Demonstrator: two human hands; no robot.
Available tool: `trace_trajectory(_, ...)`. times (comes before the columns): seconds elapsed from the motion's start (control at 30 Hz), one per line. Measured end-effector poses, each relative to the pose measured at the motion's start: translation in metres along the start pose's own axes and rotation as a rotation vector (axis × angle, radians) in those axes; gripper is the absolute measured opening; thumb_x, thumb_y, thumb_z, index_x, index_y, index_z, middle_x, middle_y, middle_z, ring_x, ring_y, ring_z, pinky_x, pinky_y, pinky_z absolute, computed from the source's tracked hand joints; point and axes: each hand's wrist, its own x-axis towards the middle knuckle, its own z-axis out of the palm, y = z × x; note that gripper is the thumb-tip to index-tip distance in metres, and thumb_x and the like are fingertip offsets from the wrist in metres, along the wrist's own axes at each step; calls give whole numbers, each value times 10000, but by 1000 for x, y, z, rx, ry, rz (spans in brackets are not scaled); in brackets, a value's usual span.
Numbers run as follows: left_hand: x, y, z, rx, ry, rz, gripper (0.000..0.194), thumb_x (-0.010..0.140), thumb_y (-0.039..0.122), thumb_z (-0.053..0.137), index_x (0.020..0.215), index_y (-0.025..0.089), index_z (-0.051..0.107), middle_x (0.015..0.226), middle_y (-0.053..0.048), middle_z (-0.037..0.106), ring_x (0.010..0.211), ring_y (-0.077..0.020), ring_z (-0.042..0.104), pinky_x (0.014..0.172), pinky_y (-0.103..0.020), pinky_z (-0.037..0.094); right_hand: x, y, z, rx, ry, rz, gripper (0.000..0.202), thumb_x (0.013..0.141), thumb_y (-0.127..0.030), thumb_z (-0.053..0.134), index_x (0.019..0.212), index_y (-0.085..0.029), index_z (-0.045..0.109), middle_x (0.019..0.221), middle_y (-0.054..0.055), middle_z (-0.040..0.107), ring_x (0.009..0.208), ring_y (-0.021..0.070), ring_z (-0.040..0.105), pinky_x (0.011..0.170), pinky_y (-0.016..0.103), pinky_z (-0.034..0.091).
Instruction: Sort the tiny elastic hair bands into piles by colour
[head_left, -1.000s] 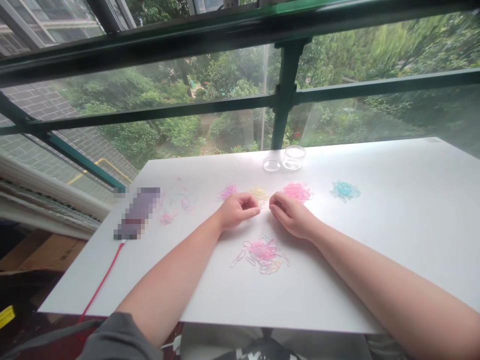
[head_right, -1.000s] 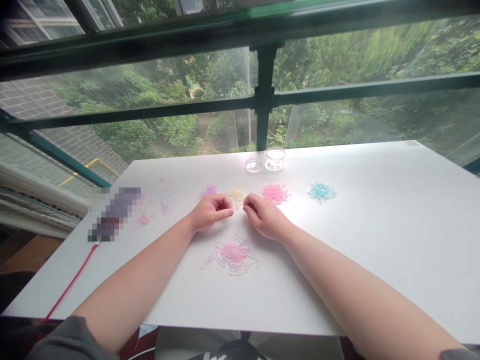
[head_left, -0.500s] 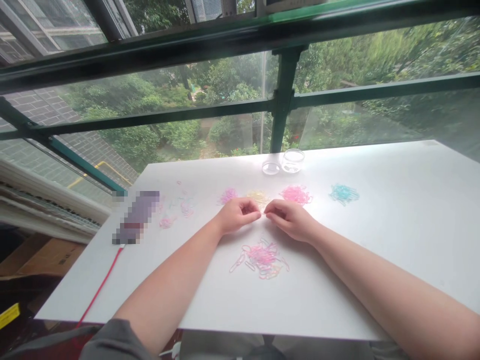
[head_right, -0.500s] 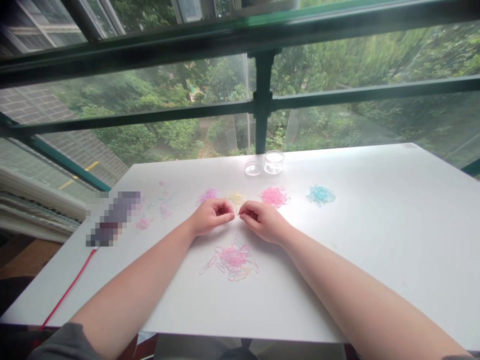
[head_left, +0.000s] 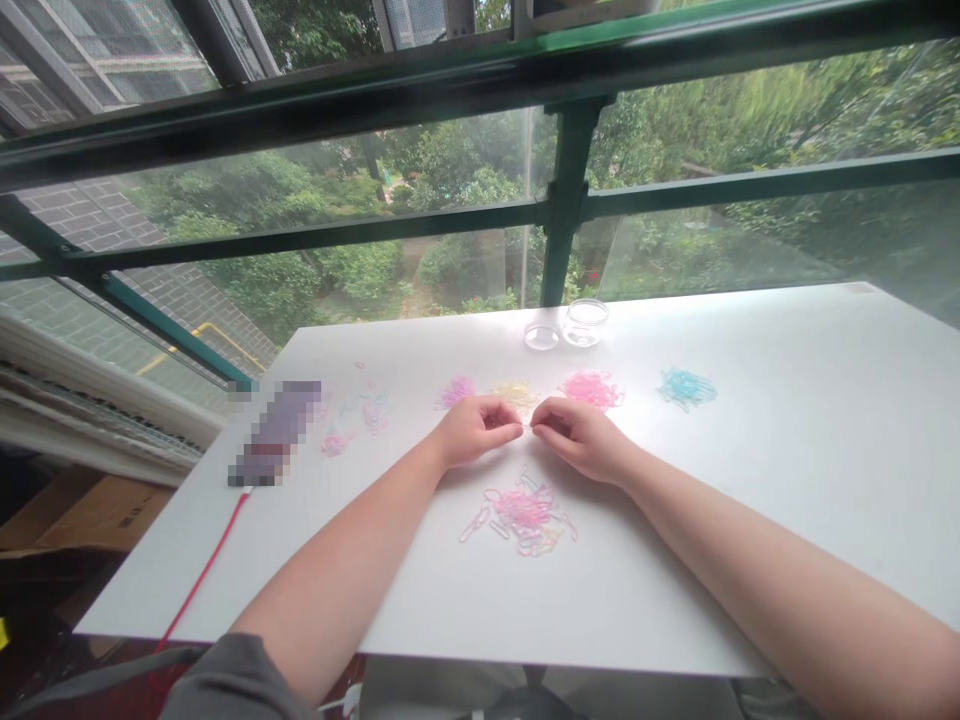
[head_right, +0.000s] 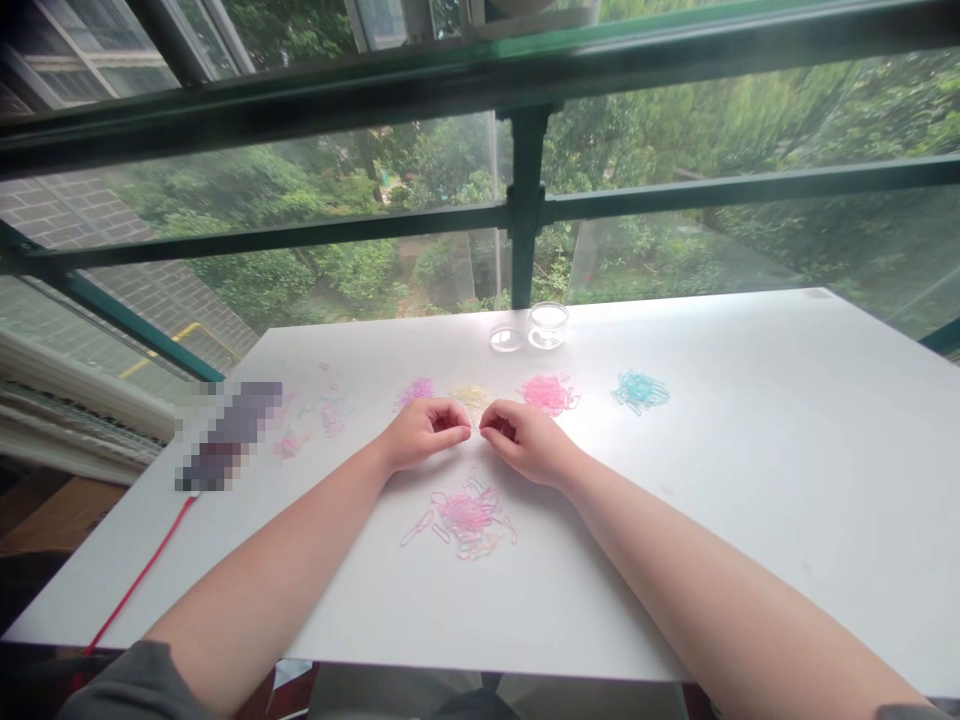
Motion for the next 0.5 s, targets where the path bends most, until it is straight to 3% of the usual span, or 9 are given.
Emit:
trace_trajectory(0.1, 0, 0, 0, -4, -2, -4, 218, 736, 321, 656, 778, 109, 626, 693, -22, 593, 594, -82, 503, 558, -203, 395, 0, 0, 0, 27, -19, 1, 154, 794, -223, 533, 940, -186, 570, 657, -19, 552, 519, 96, 451, 517, 232, 363)
trace_trajectory(0.27, 0, 0, 0, 25, -1, -8, 193, 732, 302, 653, 758, 114, 621, 683, -19, 583, 593, -83, 497, 555, -206, 391, 1, -2, -1, -47, -31, -21, 71, 785, -175, 519, 751, -183, 580, 593, -30, 498, 543, 97, 434, 536, 226, 342)
trace_trajectory(0.5, 0, -1, -2, -11, 20, 17, 196, 736, 312, 632, 719, 127, 570, 638, 7, 541, 554, -73, 458, 527, -201, 367, 1, -3, -1, -66, 54, -47, 74, 771, -136, 486, 736, -189, 524, 600, -34, 478, 562, 103, 427, 551, 225, 343)
